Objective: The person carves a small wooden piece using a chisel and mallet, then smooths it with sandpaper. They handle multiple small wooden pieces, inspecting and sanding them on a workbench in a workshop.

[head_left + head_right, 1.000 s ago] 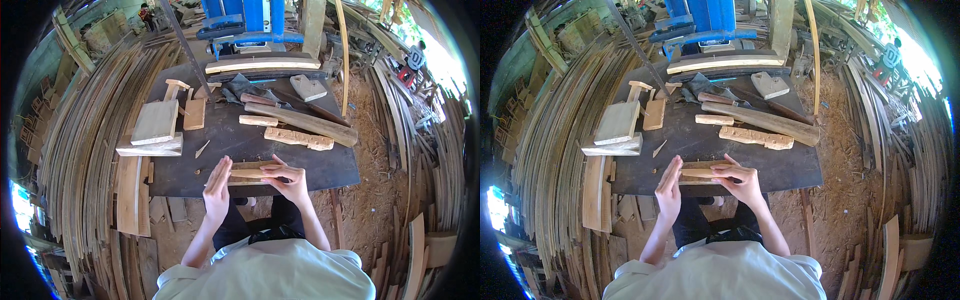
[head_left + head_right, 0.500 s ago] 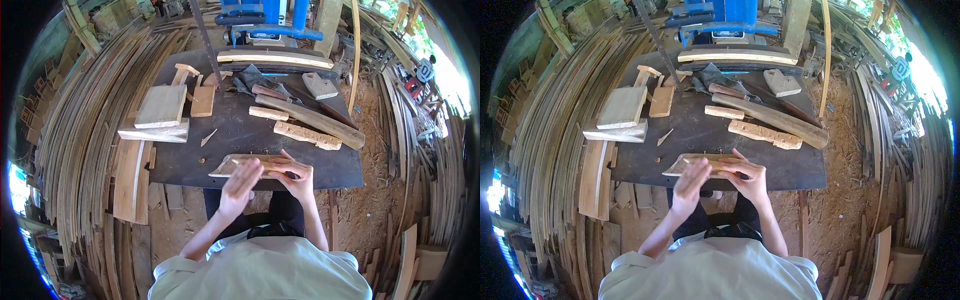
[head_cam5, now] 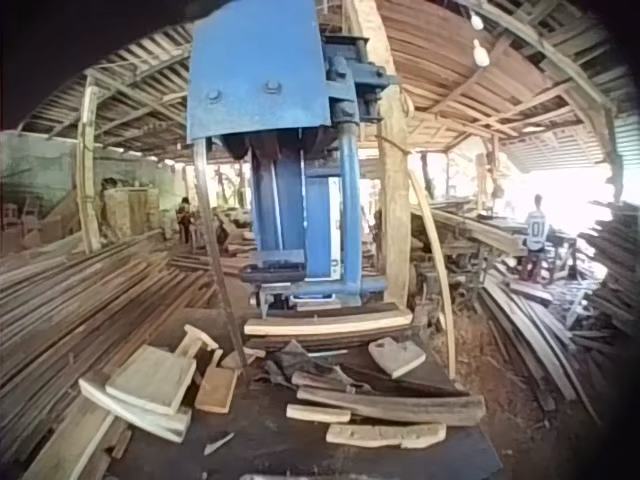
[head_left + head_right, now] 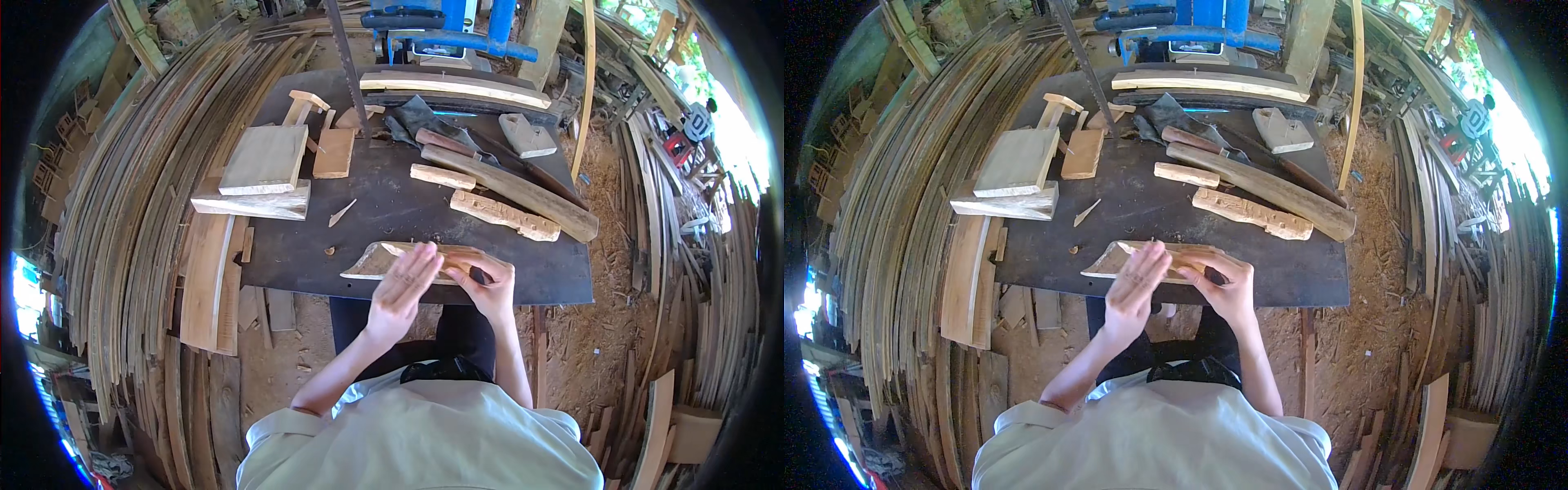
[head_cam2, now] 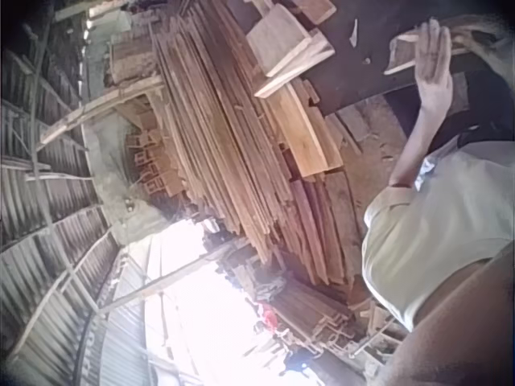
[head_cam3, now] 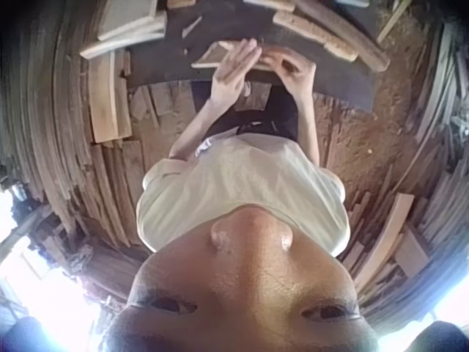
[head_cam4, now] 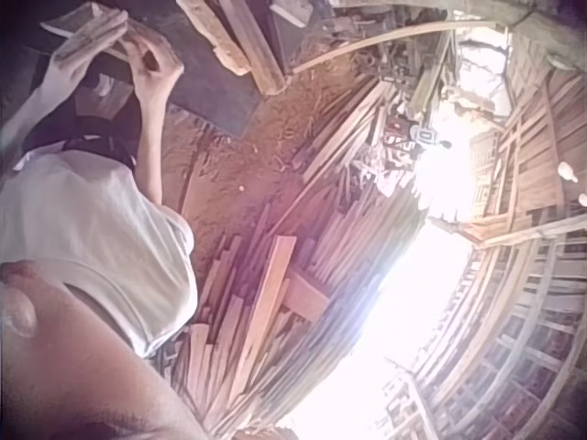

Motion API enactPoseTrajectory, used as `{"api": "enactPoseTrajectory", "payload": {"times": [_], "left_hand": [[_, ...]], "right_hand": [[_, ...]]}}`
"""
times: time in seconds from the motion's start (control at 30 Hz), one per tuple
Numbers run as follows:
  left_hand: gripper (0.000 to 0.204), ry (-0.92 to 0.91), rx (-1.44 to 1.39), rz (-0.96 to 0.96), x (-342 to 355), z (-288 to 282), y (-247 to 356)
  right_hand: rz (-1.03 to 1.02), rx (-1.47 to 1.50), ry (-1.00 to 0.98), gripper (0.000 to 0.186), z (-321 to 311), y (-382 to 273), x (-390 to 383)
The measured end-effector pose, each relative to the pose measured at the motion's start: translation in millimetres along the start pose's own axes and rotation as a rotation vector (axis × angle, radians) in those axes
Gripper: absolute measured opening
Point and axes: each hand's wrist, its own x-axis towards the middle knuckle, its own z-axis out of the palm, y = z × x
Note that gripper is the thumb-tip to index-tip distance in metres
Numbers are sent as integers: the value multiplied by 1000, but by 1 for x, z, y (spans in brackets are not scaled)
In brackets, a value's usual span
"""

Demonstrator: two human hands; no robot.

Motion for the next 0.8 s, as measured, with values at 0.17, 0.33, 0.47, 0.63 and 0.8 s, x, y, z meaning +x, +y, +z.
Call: {"api": "enactPoseTrajectory", "payload": {"times": [0.17,0.33,0.47,0.63,0.8], "left_hand": [[52,109,75,-1,-2,1,-5],[54,-49,1,-46,4,2,-11],[56,-69,26,-88,6,-3,-14],[58,-63,65,-102,7,-6,-20],[60,-42,82,-98,7,-4,-19]], "right_hand": [[161,32,78,20,-8,-15,-5],[-65,-166,57,22,-8,-5,-6],[-241,-251,134,38,4,-9,-1],[12,-41,129,46,1,0,-3],[-46,-112,60,38,-1,0,-2]]}}
